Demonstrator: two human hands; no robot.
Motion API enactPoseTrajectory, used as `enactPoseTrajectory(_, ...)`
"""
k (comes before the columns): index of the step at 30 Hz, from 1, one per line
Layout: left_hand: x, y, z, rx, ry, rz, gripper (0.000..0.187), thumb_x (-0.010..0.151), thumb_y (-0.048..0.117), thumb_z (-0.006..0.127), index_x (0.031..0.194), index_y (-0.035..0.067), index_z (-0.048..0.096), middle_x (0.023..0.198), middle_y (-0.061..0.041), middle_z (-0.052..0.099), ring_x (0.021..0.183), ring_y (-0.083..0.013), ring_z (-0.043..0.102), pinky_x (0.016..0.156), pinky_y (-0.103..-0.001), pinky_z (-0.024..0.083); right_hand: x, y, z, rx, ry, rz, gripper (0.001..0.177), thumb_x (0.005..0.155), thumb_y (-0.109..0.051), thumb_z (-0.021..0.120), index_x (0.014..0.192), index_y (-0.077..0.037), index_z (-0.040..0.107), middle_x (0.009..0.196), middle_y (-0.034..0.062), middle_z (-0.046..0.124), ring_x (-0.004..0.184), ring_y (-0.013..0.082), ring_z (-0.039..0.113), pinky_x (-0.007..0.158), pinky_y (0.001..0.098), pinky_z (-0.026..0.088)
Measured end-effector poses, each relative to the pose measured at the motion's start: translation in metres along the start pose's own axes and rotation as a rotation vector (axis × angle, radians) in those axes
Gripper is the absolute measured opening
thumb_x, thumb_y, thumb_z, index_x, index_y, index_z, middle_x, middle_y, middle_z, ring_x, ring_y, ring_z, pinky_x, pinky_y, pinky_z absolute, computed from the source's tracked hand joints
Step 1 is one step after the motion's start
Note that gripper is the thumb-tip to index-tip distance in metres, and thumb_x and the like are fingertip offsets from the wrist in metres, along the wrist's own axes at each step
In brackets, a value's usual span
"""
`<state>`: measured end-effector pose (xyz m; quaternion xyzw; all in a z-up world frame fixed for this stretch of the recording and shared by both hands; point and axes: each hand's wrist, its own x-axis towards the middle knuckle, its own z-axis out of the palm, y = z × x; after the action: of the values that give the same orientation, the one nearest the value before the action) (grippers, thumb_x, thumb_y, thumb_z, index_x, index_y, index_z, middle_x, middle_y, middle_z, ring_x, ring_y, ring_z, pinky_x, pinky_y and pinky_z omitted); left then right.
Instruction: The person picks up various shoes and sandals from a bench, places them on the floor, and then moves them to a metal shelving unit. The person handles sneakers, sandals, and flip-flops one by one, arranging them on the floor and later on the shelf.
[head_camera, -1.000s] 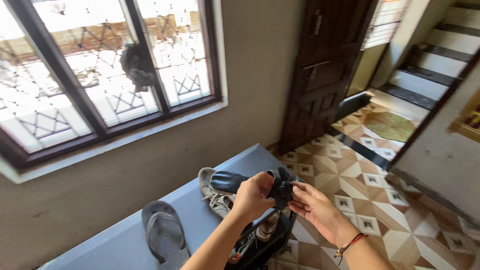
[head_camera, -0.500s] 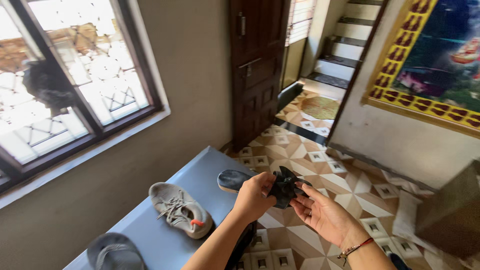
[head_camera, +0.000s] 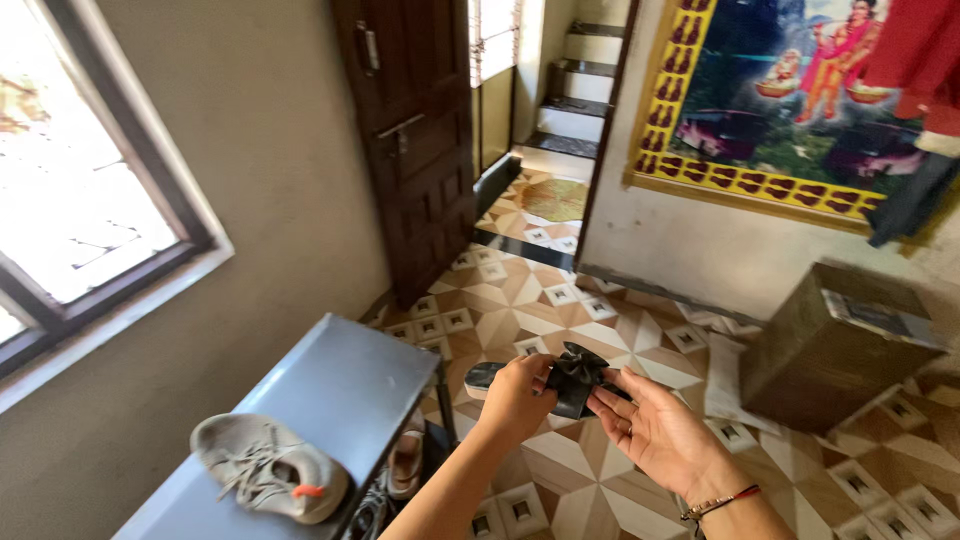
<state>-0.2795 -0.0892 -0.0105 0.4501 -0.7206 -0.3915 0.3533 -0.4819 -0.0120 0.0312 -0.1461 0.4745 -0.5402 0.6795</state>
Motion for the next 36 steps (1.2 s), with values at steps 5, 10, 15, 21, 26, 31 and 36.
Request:
enactPoseTrajectory(5,0.016,0.011,0.038,-0.043,-0.051,0.058,0.049,0.075,0.002,0.07,0.124,0.006,0.068,0.107,-0.01,0.074,0.091,-0.0232,0.072,0.083,-0.035,0.058,-0.008,-0.012,-0.036,0.121,0.03,-0.003,0.045,0.096,-0.033,0.059,0.129,-0.002,0.058,0.126,0.0116,0.066,0.109,0.0206,0.064,0.083,0.0318,0.051)
enactPoseTrajectory(10,0.034,0.027,0.081,-0.072,-0.148,0.062,0.047,0.079,0.006,0.07,0.126,0.007,0.068,0.105,-0.009,0.077,0.093,-0.0213,0.074,0.083,-0.034,0.058,-0.013,-0.028,-0.082,0.249,0.092,-0.013,0.053,0.095,-0.033,0.058,0.137,-0.001,0.052,0.131,0.014,0.064,0.116,0.0239,0.063,0.091,0.0337,0.051)
enactPoseTrajectory(15,0.044,0.036,0.132,-0.132,-0.202,0.082,0.046,0.08,0.007,0.072,0.126,0.004,0.068,0.109,-0.011,0.077,0.097,-0.0198,0.076,0.085,-0.033,0.059,-0.015,-0.043,-0.136,0.315,0.151,-0.026,0.06,0.095,-0.036,0.058,0.141,0.001,0.05,0.134,0.0162,0.063,0.118,0.026,0.063,0.091,0.0336,0.05)
enactPoseTrajectory(21,0.055,0.038,0.194,-0.184,-0.233,0.048,0.047,0.076,0.0,0.066,0.124,0.002,0.066,0.109,-0.011,0.077,0.093,-0.0201,0.076,0.079,-0.034,0.06,-0.014,-0.058,-0.195,0.366,0.217,-0.034,0.068,0.095,-0.039,0.055,0.151,-0.001,0.044,0.139,0.0186,0.061,0.124,0.026,0.06,0.089,0.0326,0.048)
enactPoseTrajectory(26,0.061,0.038,0.238,-0.176,-0.33,-0.001,0.043,0.081,0.003,0.067,0.123,0.003,0.067,0.107,-0.01,0.078,0.089,-0.02,0.077,0.079,-0.033,0.061,-0.013,-0.05,-0.239,0.453,0.315,-0.055,0.069,0.096,-0.04,0.054,0.153,-0.002,0.041,0.141,0.0189,0.06,0.13,0.0272,0.057,0.091,0.0331,0.047)
enactPoseTrajectory(31,0.066,0.023,0.279,-0.099,-0.406,-0.076,0.043,0.08,0.004,0.068,0.124,0.006,0.067,0.106,-0.01,0.079,0.087,-0.0196,0.077,0.08,-0.031,0.06,-0.007,-0.029,-0.283,0.576,0.418,-0.065,0.067,0.096,-0.041,0.053,0.153,-0.009,0.044,0.142,0.0143,0.06,0.132,0.0249,0.056,0.096,0.0338,0.045)
enactPoseTrajectory(36,0.066,-0.004,0.329,-0.167,-0.466,-0.197,0.043,0.081,0.004,0.066,0.124,0.006,0.066,0.104,-0.007,0.079,0.086,-0.0169,0.075,0.079,-0.03,0.06,0.004,-0.006,-0.323,0.684,0.468,-0.113,0.065,0.096,-0.044,0.051,0.153,-0.012,0.045,0.145,0.0106,0.059,0.132,0.0217,0.054,0.1,0.0339,0.043)
